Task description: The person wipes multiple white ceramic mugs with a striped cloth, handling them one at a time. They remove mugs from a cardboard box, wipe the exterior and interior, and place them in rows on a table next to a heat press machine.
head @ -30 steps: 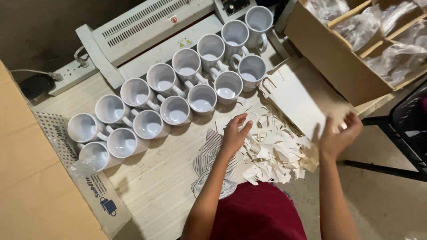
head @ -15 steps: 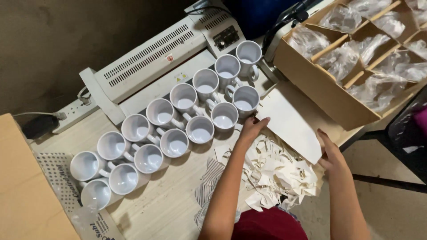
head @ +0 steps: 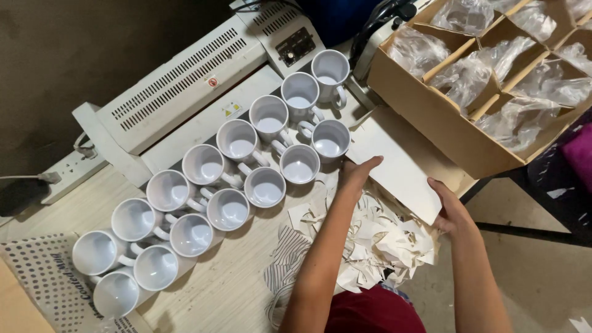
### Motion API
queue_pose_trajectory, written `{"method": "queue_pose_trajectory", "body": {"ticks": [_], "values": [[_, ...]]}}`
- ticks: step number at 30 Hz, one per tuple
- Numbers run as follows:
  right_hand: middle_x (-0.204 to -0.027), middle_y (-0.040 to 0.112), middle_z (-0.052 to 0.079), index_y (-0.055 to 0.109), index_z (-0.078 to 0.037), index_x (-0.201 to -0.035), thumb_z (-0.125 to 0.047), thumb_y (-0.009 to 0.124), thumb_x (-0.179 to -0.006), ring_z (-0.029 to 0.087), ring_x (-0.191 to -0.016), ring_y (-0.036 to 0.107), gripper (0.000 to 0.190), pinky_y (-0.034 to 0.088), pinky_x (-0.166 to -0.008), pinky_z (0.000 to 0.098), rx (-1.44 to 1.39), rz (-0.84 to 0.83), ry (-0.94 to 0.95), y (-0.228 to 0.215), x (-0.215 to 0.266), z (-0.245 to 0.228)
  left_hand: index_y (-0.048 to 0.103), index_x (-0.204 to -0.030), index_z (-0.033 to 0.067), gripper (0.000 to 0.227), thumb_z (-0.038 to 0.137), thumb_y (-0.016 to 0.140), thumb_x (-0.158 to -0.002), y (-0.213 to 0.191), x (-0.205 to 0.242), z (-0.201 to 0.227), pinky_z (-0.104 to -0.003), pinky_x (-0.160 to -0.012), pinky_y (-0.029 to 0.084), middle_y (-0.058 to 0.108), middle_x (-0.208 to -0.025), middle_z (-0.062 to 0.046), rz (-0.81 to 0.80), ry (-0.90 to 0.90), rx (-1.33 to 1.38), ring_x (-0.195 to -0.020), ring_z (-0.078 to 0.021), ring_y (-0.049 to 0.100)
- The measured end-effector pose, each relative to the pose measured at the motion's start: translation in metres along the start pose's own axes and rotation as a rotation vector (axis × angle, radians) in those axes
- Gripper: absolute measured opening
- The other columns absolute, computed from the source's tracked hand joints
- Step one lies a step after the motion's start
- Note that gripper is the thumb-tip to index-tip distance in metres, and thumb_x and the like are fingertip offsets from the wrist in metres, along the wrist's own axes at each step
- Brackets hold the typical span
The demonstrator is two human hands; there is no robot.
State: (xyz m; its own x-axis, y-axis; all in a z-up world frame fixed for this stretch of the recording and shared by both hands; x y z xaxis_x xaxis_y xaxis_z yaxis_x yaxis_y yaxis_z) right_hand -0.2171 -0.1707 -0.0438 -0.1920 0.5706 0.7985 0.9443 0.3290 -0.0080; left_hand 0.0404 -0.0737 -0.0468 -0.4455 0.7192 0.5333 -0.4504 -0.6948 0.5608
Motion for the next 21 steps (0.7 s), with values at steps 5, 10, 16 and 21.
{"method": "queue_pose_trajectory", "body": {"ticks": [5,10,16,21], "values": [[-0.114,0.066,0.01,0.064,-0.007,-0.137,-0.049,0.065,-0.098,0.03,-0.092,0.054,0.058,0.046,-0.072,0.0422,0.139,-0.012,-0.067,-0.016,-0.02,0.012,0.058,-0.133,-0.0073,0.092,0.054,0.092,-0.074,-0.008,0.02,0.006,-0.046,-0.108,0.039,0.057,-0.134,-0.025,0.288,-0.138,-0.751,-0.125,-0.0398,0.047],[-0.119,0.068,0.011,0.059,-0.005,-0.132,-0.041,0.064,-0.092,0.021,-0.101,0.068,0.055,0.06,-0.08,0.0323,0.039,0.009,-0.068,0.004,0.018,-0.01,0.067,-0.125,-0.0061,0.083,0.054,0.083,-0.069,0.004,0.052,0.038,-0.042,-0.099,0.049,0.07,-0.124,-0.021,0.237,-0.217,-0.619,-0.113,-0.0351,0.063],[-0.119,0.066,0.018,0.054,0.002,-0.133,-0.035,0.062,-0.096,0.025,-0.101,0.068,0.053,0.06,-0.082,0.0362,-0.063,-0.059,-0.068,-0.006,-0.012,0.001,0.067,-0.122,-0.0076,0.075,0.039,0.085,-0.067,0.002,0.035,0.007,-0.034,-0.096,0.053,0.072,-0.121,-0.019,0.167,-0.199,-0.256,-0.109,-0.029,0.069],[-0.121,0.065,0.02,0.051,0.006,-0.136,-0.034,0.059,-0.098,0.026,-0.102,0.068,0.056,0.059,-0.083,0.0368,-0.089,-0.084,-0.089,-0.013,-0.001,0.019,0.069,-0.122,-0.0094,0.073,0.039,0.086,-0.069,0.012,0.041,-0.003,-0.034,-0.097,0.052,0.073,-0.12,-0.02,0.078,-0.27,-0.242,-0.11,-0.029,0.069]]}}
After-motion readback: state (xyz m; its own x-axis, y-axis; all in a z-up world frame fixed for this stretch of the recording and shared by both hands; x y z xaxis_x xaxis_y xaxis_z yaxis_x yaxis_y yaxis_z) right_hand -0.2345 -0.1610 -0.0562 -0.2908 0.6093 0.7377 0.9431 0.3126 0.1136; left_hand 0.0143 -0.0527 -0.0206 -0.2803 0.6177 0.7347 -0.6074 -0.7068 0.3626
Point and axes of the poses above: each hand's wrist, its own x-axis away from the middle knuckle, its own y-axis out of the palm, z = x × y, the point moved 10 cm from there along -x, towards the middle knuckle
